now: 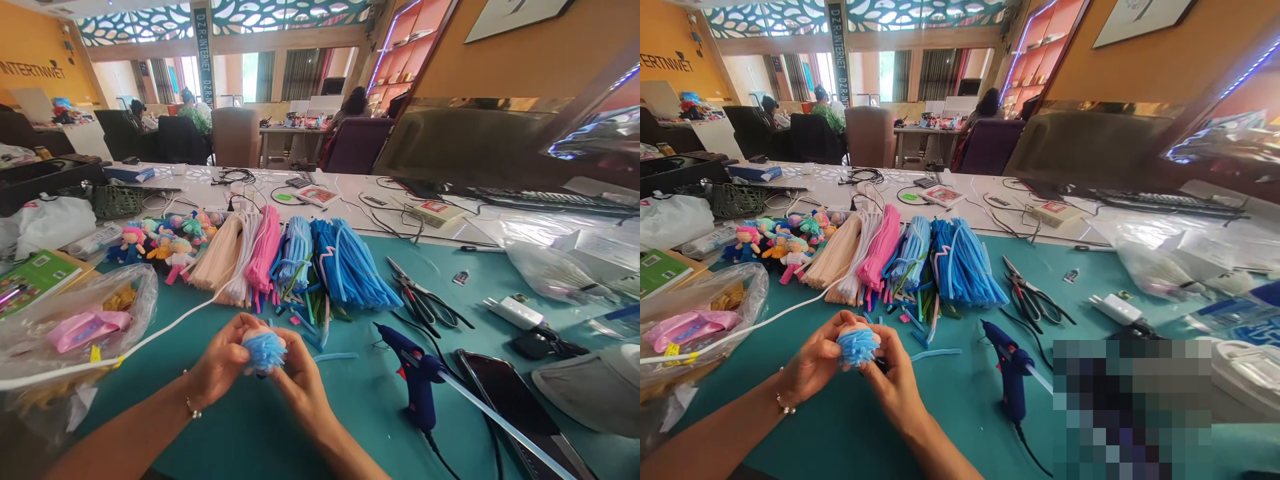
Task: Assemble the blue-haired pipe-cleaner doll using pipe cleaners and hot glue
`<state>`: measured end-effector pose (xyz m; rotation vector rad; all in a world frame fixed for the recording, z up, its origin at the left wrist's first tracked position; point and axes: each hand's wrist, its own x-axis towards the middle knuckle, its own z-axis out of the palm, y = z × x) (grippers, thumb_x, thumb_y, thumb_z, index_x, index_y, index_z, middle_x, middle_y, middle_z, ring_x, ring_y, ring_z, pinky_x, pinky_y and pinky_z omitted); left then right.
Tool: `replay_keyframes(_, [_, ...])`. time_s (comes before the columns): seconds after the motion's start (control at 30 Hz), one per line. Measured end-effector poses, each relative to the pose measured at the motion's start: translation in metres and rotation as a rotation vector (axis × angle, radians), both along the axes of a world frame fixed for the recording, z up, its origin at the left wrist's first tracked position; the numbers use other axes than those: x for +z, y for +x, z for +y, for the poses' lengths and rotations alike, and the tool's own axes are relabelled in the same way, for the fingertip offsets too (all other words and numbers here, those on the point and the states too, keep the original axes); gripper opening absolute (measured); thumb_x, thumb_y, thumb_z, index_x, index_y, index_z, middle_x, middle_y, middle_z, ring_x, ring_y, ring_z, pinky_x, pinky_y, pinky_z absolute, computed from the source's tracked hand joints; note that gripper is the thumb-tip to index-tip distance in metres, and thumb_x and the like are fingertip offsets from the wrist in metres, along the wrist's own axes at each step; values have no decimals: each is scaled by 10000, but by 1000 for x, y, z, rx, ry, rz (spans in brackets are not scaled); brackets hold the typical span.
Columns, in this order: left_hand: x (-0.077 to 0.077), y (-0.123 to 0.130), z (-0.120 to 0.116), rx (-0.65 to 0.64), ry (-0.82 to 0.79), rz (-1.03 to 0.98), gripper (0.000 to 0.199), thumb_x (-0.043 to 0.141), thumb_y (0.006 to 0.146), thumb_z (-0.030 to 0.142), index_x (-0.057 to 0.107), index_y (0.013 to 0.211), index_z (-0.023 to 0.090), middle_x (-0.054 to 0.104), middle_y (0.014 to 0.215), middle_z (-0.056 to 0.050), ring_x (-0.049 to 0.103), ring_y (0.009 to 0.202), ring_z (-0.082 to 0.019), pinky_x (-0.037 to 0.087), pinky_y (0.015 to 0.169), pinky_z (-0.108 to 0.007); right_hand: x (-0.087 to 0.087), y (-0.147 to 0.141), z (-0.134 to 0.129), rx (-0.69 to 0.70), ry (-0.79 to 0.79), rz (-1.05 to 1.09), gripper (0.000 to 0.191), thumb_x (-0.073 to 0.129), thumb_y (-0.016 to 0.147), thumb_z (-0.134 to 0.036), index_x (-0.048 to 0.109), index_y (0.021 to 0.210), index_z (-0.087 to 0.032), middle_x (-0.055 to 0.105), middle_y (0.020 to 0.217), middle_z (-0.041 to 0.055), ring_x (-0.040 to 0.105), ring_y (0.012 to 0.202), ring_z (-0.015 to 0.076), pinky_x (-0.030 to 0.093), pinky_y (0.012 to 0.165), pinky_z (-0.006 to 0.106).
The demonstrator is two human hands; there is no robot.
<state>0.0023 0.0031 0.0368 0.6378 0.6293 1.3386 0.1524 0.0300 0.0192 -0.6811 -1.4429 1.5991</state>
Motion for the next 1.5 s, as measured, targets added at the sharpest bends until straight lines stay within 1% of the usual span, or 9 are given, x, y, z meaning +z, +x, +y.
replay_keyframes(0.1, [-1,-1,1,-8,-22,10,291,682,615,214,605,895,190,652,929,-58,606,737,-177,398,540,-242,3,-1,-1,51,-69,33,516,724,747,-558,541,1100,-228,687,979,48,688,769,202,525,670,313])
replay_keyframes(0.23, [-3,-3,3,-21,-56,-7,289,654,630,262,606,903,178,643,942,-77,607,766,-192,442,559,-258,6,-3,-2,104,-156,61,531,733,743,-547,516,1103,-223,697,972,47,709,742,210,539,675,331])
replay_keyframes(0.43, [-8,-3,4,-10,-74,-15,309,663,611,215,612,913,178,644,896,-57,599,718,-165,450,535,-239,4,-5,0,107,-180,84,544,760,725,-522,518,1107,-218,695,958,42,711,719,197,537,663,312])
replay_keyframes(0.73, [-8,-4,4,-7,-58,14,301,684,613,251,606,894,178,618,896,-58,586,706,-163,448,510,-235,5,-5,-2,123,-199,102,524,761,732,-502,522,1102,-218,682,965,41,709,693,187,541,665,316])
replay_keyframes(1.03, [-8,-3,3,27,-80,18,264,705,620,235,619,863,181,645,883,-45,597,771,-175,465,605,-253,10,-6,-3,122,-257,107,506,786,709,-477,531,1059,-215,691,912,16,699,626,160,539,623,279])
replay_keyframes(1.2, [-7,-2,2,29,-80,-18,269,684,738,378,658,914,176,642,819,-37,591,759,-171,473,687,-280,10,-4,-3,114,-297,120,442,751,760,-443,537,1077,-222,710,975,36,723,642,180,557,620,291])
replay_keyframes(1.27, [-7,-2,2,63,-15,6,298,685,740,403,673,936,178,661,904,-58,598,843,-193,479,768,-308,9,-4,-2,100,-311,146,452,749,758,-454,543,1085,-221,713,955,32,710,598,166,558,613,290])
replay_keyframes(1.37, [-10,-3,3,206,110,112,271,738,690,326,681,919,193,657,1027,-70,578,979,-223,461,867,-337,7,-5,-1,69,-337,190,473,756,741,-478,550,1073,-212,712,917,28,689,562,149,550,590,276])
replay_keyframes(1.5, [-13,-7,5,347,237,292,152,739,696,253,662,812,192,648,1015,-77,570,1013,-236,446,904,-374,7,-7,-1,44,-354,198,458,754,741,-484,558,1040,-198,702,835,18,678,555,149,544,581,268])
